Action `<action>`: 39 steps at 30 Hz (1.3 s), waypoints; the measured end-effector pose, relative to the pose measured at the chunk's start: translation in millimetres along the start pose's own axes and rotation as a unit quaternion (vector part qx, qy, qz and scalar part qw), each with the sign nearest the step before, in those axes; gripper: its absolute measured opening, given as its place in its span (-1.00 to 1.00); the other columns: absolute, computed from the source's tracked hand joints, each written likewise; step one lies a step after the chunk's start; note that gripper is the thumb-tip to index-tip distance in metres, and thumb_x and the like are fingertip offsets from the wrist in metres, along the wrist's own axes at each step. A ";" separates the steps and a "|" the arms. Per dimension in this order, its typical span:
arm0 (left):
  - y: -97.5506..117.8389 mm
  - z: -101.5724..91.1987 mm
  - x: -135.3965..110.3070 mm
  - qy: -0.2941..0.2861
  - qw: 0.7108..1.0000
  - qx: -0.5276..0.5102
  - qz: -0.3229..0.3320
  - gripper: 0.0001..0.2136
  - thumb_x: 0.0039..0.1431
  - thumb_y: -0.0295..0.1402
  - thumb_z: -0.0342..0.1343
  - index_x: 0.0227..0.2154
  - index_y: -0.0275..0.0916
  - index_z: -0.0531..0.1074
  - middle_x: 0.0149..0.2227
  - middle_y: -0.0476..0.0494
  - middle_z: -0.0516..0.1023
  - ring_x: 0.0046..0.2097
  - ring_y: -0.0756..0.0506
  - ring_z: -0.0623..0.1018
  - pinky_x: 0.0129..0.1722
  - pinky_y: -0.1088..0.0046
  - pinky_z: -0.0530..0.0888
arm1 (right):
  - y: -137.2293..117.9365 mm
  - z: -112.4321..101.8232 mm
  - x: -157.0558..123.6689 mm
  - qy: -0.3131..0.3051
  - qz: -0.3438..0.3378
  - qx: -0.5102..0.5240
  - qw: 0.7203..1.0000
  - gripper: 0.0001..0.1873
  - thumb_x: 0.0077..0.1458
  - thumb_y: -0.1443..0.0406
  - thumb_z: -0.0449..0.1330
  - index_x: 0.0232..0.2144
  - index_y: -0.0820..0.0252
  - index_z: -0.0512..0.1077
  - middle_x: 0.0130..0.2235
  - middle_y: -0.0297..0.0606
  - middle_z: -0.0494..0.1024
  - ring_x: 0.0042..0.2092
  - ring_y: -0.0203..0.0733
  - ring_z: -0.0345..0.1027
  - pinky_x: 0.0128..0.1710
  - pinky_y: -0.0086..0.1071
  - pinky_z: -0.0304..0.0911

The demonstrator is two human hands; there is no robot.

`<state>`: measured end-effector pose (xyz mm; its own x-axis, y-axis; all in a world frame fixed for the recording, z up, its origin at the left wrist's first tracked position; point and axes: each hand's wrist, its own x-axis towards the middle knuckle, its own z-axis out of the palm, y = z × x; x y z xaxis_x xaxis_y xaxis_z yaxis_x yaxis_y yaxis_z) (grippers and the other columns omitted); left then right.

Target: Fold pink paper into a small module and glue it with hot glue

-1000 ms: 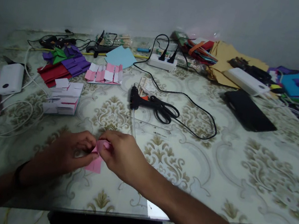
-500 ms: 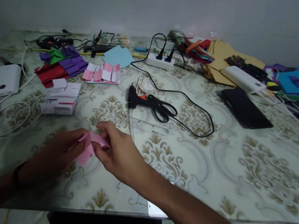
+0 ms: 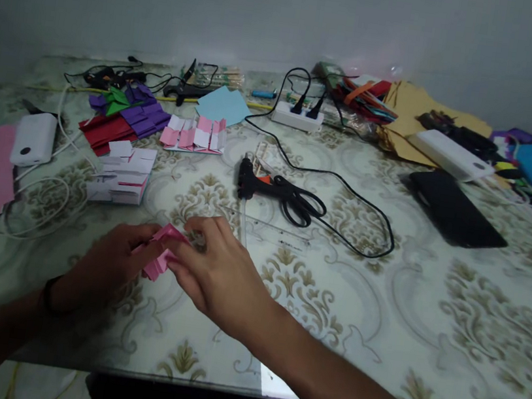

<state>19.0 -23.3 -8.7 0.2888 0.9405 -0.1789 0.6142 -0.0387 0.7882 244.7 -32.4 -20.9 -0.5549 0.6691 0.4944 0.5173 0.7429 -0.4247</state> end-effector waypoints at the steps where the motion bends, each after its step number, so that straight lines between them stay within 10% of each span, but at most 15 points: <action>1: 1.4 -0.4 -0.4 0.001 1.000 0.003 0.006 -0.74 0.34 -0.26 0.07 -0.46 -0.20 0.48 -0.57 0.03 0.51 -0.51 -0.03 0.47 -0.47 0.47 0.32 | 1.4 1.8 0.1 -0.012 0.008 -0.002 1.000 -0.72 0.51 0.23 0.16 0.14 0.19 0.52 0.03 0.06 0.57 0.01 0.12 0.47 -0.05 0.01 0.57; 18: 0.5 6.1 -0.5 -0.010 0.998 0.055 0.040 -0.70 0.30 -0.29 0.03 -0.57 -0.16 0.23 -0.62 0.10 0.24 -0.52 -0.01 0.23 -0.49 0.40 0.10 | 4.4 9.1 -2.1 -0.083 0.020 -0.011 0.996 -0.86 0.45 0.36 0.20 -0.01 0.20 0.53 0.00 0.01 0.61 -0.06 0.02 0.55 -0.18 -0.13 0.63; 33: -0.6 9.0 -2.5 0.031 0.998 -0.018 0.042 -0.87 0.27 -0.37 0.04 -0.33 -0.18 0.49 -0.44 0.04 0.55 -0.41 -0.05 0.48 -0.39 0.45 0.37 | -2.8 3.5 -3.0 0.004 0.030 0.031 0.999 -0.79 0.48 0.19 0.22 -0.17 0.21 0.53 0.02 0.04 0.60 -0.16 -0.06 0.64 -0.27 -0.23 0.62; 39: 7.4 12.5 -8.7 0.144 0.982 -0.046 0.112 -0.90 0.32 -0.43 0.07 -0.25 -0.17 0.49 -0.38 0.04 0.62 -0.37 -0.05 0.58 -0.30 0.45 0.48 | -16.0 2.5 5.5 0.116 0.005 0.024 0.993 -0.91 0.41 0.40 0.17 -0.10 0.17 0.47 0.00 0.01 0.57 -0.07 -0.06 0.59 -0.18 -0.25 0.63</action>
<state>30.2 -36.0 -8.7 0.1823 0.9687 0.1686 0.4867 -0.2379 0.8405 231.7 -40.5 -13.3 -0.3828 0.6578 0.6487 0.4880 0.7402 -0.4626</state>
